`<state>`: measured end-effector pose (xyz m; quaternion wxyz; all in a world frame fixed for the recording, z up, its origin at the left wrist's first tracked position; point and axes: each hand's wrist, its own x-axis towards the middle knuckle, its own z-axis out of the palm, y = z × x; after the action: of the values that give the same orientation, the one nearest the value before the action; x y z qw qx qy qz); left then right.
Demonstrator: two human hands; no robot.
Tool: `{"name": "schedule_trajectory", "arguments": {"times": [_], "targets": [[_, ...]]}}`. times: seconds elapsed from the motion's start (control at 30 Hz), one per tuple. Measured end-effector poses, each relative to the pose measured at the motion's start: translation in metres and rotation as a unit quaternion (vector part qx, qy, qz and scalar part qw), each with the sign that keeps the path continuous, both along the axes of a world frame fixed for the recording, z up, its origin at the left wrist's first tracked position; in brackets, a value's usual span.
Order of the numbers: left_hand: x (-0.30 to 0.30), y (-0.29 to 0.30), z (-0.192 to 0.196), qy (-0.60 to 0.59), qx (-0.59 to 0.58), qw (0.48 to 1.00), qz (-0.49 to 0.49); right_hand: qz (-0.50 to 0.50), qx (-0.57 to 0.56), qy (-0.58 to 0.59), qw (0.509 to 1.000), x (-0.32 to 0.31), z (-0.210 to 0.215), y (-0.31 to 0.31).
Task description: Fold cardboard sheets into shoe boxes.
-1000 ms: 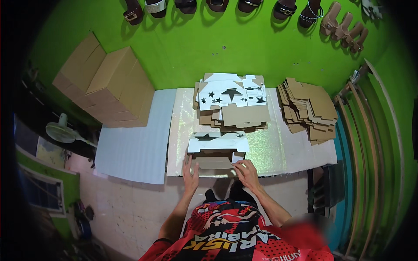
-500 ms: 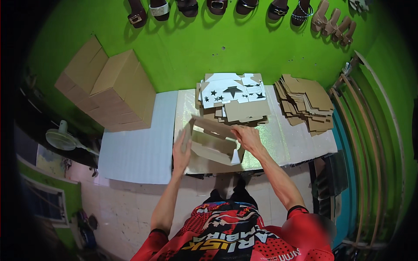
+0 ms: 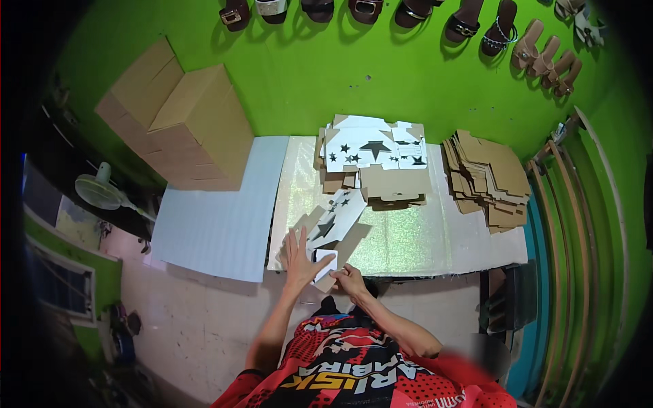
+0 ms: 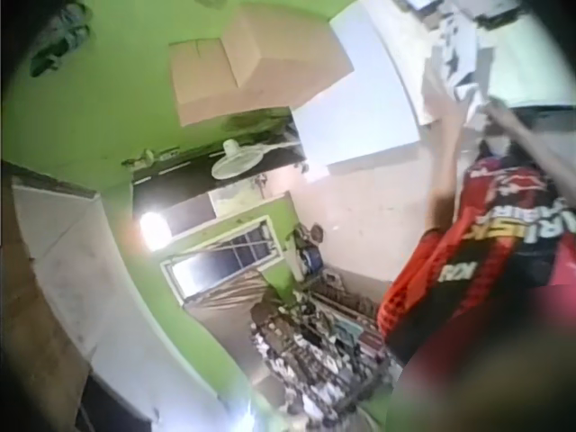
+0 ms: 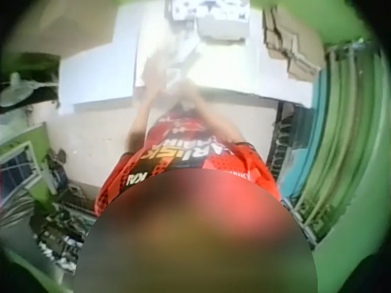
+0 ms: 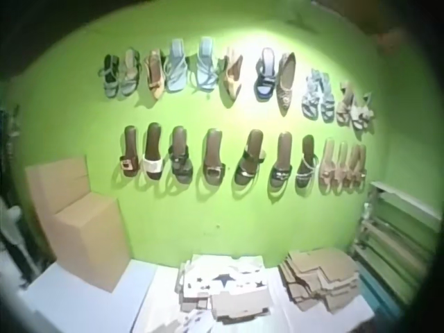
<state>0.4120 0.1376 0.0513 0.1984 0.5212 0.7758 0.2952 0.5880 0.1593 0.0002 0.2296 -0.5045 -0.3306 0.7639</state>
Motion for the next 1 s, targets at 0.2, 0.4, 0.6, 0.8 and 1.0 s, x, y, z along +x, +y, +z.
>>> {"name": "schedule_trajectory", "arguments": {"times": [0.2,0.4,0.6,0.8,1.0], "targets": [[0.013,-0.029,-0.041,-0.125,-0.094,0.982,0.105,0.107,0.033,-0.006,0.994,-0.011,0.015,-0.005],[-0.020,-0.037,-0.066,-0.199,-0.084,0.972,0.089,0.189,0.067,-0.037,0.979,-0.023,0.023,-0.004],[-0.043,-0.042,-0.051,-0.311,-0.102,0.941,0.085,-0.004,0.197,-0.168,0.966,-0.005,-0.018,0.045],[-0.055,-0.052,-0.063,-0.256,-0.076,0.963,0.043,0.046,0.301,-0.317,0.898,-0.023,-0.015,0.094],[-0.068,-0.041,-0.051,-0.432,0.035,0.886,0.163,0.011,0.330,-0.284,0.900,0.004,0.001,0.070]]}}
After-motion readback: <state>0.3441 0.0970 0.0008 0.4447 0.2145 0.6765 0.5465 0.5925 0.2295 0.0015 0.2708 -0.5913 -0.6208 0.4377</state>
